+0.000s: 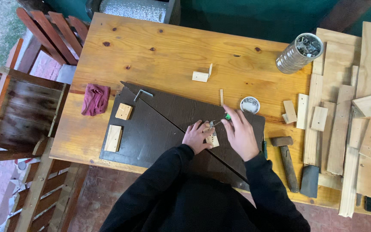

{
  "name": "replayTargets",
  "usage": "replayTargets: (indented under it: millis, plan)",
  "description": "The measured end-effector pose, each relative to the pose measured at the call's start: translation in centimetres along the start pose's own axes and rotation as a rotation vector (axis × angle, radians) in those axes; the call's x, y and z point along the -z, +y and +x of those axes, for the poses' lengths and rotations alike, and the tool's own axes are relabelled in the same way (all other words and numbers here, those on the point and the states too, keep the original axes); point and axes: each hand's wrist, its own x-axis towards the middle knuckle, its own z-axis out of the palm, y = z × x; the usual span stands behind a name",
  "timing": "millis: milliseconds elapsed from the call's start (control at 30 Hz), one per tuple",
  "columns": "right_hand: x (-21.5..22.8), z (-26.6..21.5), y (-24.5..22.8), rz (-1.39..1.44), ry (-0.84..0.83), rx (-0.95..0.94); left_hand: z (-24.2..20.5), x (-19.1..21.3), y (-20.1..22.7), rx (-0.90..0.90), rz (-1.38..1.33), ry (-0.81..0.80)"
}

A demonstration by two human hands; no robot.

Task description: The person assembles small wooden blocks using metal brackets and screws. They position the blocks, insert screws, and tighten them with a screwdriver, repeating the process for multiple joints on a workbench.

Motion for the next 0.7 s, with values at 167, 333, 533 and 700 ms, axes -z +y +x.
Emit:
replayTargets:
  millis: [167,333,533,700]
  plan:
    - [0.7,0.4,1.7,0.012,-0.100,0.082,0.2,-0.3,0.0,0.009,-0.007,-0.028]
    - [0.9,0.6,1.1,0.013,-0.138,0.081,0.0,-0.2,0.1,0.015,-0.015,-0.038]
    - [1.4,1.1,0.5,0.104,-0.189,0.151,0.0,-0.4,0.0,0.014,-0.013,-0.034]
    - [2.6,1.6,0.1,0.161,-0.256,0.142,-0.1,0.3,0.2,0.021,-0.019,-0.031]
